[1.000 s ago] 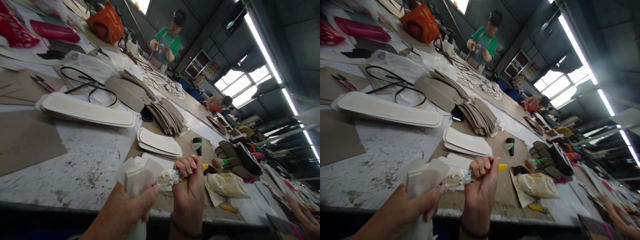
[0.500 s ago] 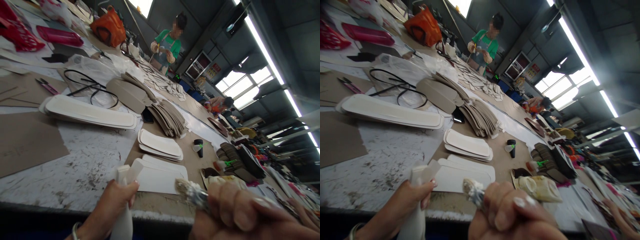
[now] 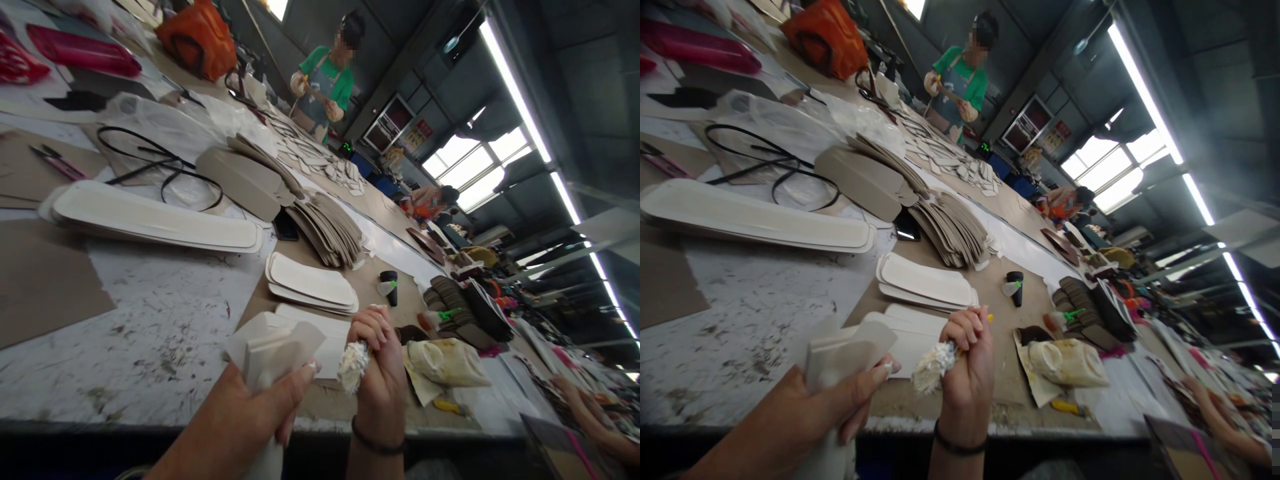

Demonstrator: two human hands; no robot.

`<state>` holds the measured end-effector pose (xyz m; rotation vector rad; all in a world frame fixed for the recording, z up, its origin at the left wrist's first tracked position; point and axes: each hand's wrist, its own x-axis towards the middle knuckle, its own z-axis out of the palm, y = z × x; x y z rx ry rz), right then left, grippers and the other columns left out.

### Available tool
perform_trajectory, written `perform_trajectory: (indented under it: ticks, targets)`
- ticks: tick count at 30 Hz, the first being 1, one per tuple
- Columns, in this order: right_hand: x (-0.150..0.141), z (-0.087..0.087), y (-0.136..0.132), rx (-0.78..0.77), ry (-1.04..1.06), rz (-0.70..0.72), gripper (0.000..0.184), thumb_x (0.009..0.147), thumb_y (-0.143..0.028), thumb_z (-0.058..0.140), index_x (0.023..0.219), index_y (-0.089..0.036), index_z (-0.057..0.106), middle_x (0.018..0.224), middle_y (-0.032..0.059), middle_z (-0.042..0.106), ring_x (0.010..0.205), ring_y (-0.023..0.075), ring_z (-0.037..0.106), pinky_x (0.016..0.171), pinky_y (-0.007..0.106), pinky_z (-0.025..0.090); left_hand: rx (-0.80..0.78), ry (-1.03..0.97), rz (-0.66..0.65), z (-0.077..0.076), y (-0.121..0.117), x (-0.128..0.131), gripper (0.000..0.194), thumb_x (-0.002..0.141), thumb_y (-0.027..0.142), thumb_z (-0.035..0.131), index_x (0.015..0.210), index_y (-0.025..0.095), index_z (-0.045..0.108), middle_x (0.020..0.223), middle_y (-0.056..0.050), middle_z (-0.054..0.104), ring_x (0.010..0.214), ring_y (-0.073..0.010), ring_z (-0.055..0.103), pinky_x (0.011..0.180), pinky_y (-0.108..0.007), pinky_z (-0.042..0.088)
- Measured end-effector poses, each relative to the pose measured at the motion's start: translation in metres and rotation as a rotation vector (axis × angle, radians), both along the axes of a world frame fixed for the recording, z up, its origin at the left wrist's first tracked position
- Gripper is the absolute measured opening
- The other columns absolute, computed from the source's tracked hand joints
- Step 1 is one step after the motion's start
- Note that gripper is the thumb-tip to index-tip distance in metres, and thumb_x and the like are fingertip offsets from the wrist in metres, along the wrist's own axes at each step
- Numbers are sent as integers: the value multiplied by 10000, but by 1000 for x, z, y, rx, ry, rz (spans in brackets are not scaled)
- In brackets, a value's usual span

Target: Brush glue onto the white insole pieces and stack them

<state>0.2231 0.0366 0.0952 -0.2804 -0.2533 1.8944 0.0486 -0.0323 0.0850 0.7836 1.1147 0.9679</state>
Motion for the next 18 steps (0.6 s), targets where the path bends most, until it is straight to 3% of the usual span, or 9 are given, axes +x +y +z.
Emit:
perform_trajectory:
  ticks: [7,10,13,15,18]
  targets:
    - [-11,-1,0,-39,4,-85,416,843,50,662,699,-219,380,534,-138,418,458,37,459,455,104,396,-52,-35,119,9,-3,6,342,613,440,659,440,251,432,357,74,440,394,-96,390,439,-218,375]
    - [-18,-3,-1,-6,-68,-118,414,813,49,697,713,-210,389,533,-147,427,454,20,467,450,84,386,-37,5,179,11,-2,7,187,595,400,659,578,244,556,352,91,440,390,-107,384,422,-221,368]
    - [-24,-4,-2,41,-163,-166,406,794,9,733,716,-202,395,535,-152,446,449,6,465,443,74,377,-47,51,205,13,-2,5,194,583,391,647,711,247,626,365,94,444,403,-126,403,426,-232,378]
    - [-27,-5,-3,60,-225,-213,397,789,-45,758,714,-201,402,538,-151,457,441,6,450,436,81,373,-61,134,191,13,-2,3,149,582,392,654,593,260,585,382,69,470,414,-137,437,434,-244,384]
    - [-32,-5,-4,55,-272,-262,400,773,-93,789,708,-200,409,538,-148,466,431,7,434,427,87,367,-61,256,180,11,-2,1,273,595,406,662,434,271,489,385,38,488,416,-160,471,446,-273,400]
